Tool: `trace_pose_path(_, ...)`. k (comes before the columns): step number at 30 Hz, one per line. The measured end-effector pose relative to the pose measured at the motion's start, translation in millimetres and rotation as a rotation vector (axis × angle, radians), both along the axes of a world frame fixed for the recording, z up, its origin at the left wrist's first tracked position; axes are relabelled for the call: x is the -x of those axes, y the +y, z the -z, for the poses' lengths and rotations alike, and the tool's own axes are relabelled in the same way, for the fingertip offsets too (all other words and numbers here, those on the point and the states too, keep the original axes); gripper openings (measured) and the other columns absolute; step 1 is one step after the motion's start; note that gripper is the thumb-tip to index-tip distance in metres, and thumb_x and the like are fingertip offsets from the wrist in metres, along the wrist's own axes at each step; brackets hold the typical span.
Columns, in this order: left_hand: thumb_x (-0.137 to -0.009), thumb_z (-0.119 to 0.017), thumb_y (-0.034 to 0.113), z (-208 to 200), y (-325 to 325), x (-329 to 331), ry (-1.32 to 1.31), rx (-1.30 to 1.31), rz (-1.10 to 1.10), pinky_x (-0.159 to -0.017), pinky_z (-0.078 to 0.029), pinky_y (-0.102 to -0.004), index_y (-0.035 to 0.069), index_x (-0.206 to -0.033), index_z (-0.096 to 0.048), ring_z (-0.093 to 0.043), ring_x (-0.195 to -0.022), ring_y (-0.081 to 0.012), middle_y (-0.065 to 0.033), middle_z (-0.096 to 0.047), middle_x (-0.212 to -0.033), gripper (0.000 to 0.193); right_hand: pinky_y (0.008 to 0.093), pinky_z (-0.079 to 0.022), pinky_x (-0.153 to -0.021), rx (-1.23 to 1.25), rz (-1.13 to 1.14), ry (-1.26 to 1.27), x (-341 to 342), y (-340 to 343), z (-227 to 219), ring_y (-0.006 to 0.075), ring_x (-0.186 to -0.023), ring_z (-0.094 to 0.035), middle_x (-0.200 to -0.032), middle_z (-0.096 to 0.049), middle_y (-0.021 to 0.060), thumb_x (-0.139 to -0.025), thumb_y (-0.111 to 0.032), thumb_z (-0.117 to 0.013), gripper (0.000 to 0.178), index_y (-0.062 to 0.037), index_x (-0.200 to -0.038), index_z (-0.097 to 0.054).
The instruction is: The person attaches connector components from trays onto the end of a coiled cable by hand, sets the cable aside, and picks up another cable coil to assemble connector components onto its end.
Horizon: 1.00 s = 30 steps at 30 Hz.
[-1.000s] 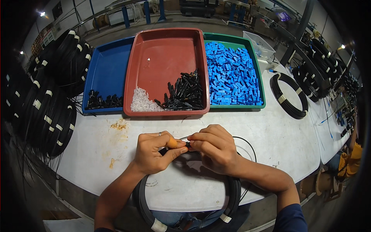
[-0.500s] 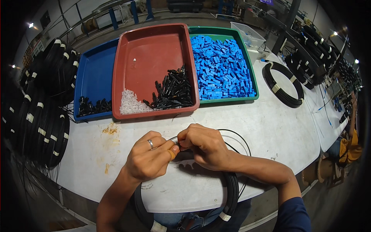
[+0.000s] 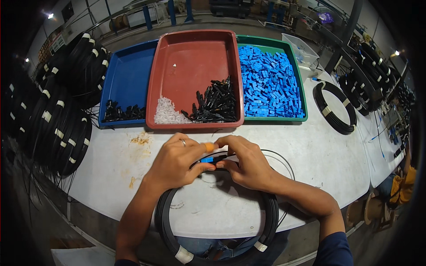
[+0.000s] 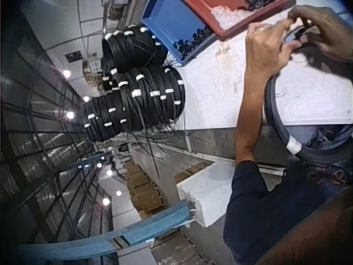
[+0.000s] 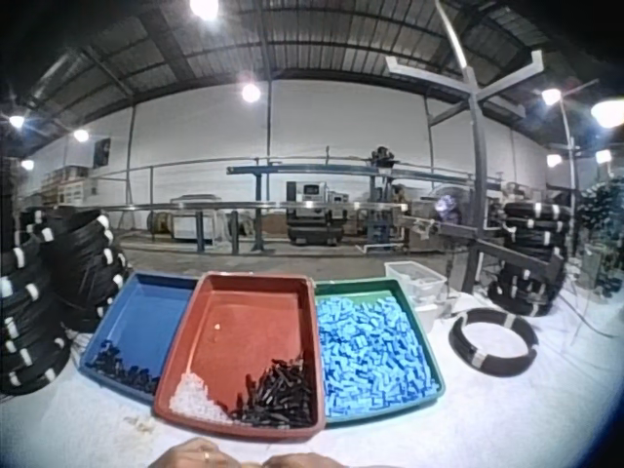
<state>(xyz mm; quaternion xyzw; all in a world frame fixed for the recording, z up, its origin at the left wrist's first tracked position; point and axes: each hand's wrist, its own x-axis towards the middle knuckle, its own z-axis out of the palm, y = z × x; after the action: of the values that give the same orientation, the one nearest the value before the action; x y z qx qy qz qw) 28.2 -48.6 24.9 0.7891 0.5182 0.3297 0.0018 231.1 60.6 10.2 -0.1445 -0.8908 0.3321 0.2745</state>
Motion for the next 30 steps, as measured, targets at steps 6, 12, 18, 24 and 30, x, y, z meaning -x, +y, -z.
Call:
trace_pose_path(6,-0.086,-0.078,0.015,-12,-56,26,-0.632,0.064,-0.278,-0.092,-0.053,-0.0356,0.001,-0.138,-0.055,-0.069,-0.111,-0.0194,-0.0174,-0.073,-0.119,0.059,0.0453,-0.049,-0.097,0.035,0.010,-0.140,-3,4,-1,0.0363,-0.115,-0.060,-0.124,-0.064,0.0174,-0.075,-0.023,-0.089,0.072,-0.0057,-0.135,-0.053)
trace_pose_path(12,-0.095,-0.065,0.025,46,-213,-3,-1.045,-0.002,-0.739,-0.046,-0.038,-0.0251,0.000,-0.084,-0.061,-0.048,-0.048,-0.0058,0.0011,-0.049,-0.058,0.027,0.0491,-0.046,-0.100,-0.058,-0.005,-0.331,-2,5,-8,0.0422,-0.119,-0.057,-0.121,-0.064,0.0228,-0.073,-0.022,-0.089,0.073,-0.0035,-0.133,-0.051)
trace_pose_path(18,-0.098,-0.069,0.033,135,-285,-116,-1.500,0.202,-0.557,-0.093,-0.051,-0.0387,0.006,-0.145,-0.035,-0.060,-0.107,-0.0217,-0.0142,-0.063,-0.114,0.064,0.0458,-0.050,-0.097,-0.064,-0.091,-0.321,-6,17,-5,0.0399,-0.113,-0.062,-0.116,-0.067,0.0217,-0.070,-0.016,-0.089,0.066,-0.0023,-0.127,-0.059)
trace_pose_path(24,-0.093,-0.076,0.024,75,-225,-168,-1.972,-0.070,-0.072,-0.094,-0.049,-0.0483,0.020,-0.155,-0.015,-0.059,-0.108,-0.0319,-0.0228,-0.052,-0.133,0.086,0.0399,-0.056,-0.085,0.072,-0.088,-0.363,2,12,-7,0.0337,-0.094,-0.072,-0.104,-0.073,0.0183,-0.070,-0.003,-0.083,0.057,-0.0028,-0.122,-0.062)
trace_pose_path(30,-0.094,-0.070,0.002,57,-204,-169,-1.781,-0.204,-0.416,-0.077,-0.053,-0.0303,0.022,-0.144,-0.030,-0.062,-0.092,-0.0214,-0.0171,-0.059,-0.121,0.067,0.0401,-0.055,-0.084,0.012,-0.020,-0.223,1,5,-30,0.0341,-0.092,-0.071,-0.102,-0.073,0.0168,-0.070,0.003,-0.077,0.047,-0.0014,-0.115,-0.066)
